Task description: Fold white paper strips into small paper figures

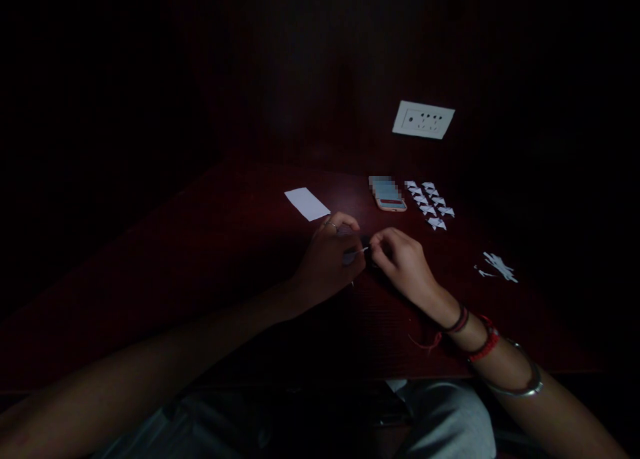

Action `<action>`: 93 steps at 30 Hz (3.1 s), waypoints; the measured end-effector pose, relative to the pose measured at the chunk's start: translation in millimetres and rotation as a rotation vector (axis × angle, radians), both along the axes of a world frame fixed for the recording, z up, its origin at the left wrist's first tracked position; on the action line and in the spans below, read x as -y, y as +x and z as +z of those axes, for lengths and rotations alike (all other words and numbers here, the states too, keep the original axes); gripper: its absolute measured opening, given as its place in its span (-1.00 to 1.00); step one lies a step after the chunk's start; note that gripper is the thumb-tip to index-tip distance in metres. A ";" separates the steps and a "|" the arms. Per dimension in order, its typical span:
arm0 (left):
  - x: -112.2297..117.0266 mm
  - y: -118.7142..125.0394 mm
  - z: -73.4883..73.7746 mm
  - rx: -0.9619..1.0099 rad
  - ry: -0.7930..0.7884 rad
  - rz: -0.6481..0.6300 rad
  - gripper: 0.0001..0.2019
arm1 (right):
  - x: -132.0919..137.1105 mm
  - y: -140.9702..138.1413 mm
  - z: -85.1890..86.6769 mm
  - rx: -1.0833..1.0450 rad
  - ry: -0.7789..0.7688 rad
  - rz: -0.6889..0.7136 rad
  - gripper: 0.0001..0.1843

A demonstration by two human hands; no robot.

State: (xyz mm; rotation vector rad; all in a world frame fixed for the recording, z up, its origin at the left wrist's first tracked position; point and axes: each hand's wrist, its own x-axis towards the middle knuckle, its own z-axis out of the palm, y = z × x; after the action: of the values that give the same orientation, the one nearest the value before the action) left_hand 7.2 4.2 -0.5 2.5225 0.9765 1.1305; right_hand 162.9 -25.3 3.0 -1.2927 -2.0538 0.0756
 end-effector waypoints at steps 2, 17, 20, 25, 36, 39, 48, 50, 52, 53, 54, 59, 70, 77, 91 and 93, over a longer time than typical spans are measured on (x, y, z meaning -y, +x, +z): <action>-1.8 -0.5 -0.6 0.012 -0.016 0.026 -0.93 | 0.0 1.8 1.6 -0.023 -0.024 0.048 -0.93; -2.4 -2.7 0.3 0.002 -0.084 -0.051 -0.87 | 0.3 5.8 4.3 -0.091 -0.080 0.121 -0.90; -2.2 -2.6 0.7 -0.004 -0.082 -0.053 -0.87 | 0.4 5.2 4.3 -0.098 -0.066 0.112 -0.90; -2.8 -2.1 0.0 -0.006 -0.072 -0.066 -0.87 | 0.9 4.7 5.5 -0.090 -0.073 0.106 -0.90; -0.7 -1.2 0.2 -0.068 -0.047 -0.082 -0.91 | -4.7 12.1 -0.3 0.012 0.036 -0.036 -0.95; -3.0 -3.2 -0.5 -0.077 0.009 -0.042 -0.90 | -10.6 19.8 -1.7 -0.011 0.072 -0.119 -0.94; -30.1 -26.6 -2.2 -0.529 0.065 -0.304 -0.86 | -17.9 29.8 -7.1 0.031 -0.121 0.042 -0.83; -34.1 -31.1 -2.2 -0.537 0.012 -0.353 -0.83 | -19.7 34.9 -8.7 0.034 -0.141 0.067 -0.89; -38.0 -33.9 -2.4 -0.518 0.004 -0.364 -0.80 | -20.6 36.8 -9.6 0.060 -0.158 0.129 -0.87; -40.3 -34.9 -2.9 -0.508 0.014 -0.360 -0.77 | -20.5 35.8 -9.8 0.085 -0.164 0.175 -0.84; -42.8 -35.9 -3.7 -0.498 0.030 -0.349 -0.76 | -20.2 33.4 -10.0 0.115 -0.166 0.226 -0.80; -54.0 -43.2 -9.7 -0.490 0.104 -0.206 -0.77 | -17.9 12.7 -10.2 0.298 -0.167 0.425 -0.67; -51.6 -41.5 -12.3 -0.534 0.240 -0.211 -0.80 | 3.3 20.8 8.7 0.361 -0.236 0.508 -0.52; -48.3 -39.1 -17.9 -0.540 0.279 -0.281 -0.80 | 6.4 21.9 -1.1 0.481 -0.222 0.619 -0.43; -35.0 -13.3 -22.5 -0.490 0.421 -0.285 -0.81 | -9.9 64.9 0.5 0.518 -0.193 0.433 -0.31; -34.4 -13.2 -22.7 -0.507 0.437 -0.261 -0.82 | -12.7 72.4 -5.1 0.534 -0.227 0.467 -0.29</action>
State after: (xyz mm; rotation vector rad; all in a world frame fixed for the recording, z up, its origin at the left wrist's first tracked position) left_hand -6.0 38.6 -23.2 3.2698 0.4928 0.6944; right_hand 235.2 -12.6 -2.1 -1.0017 -2.8514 0.1964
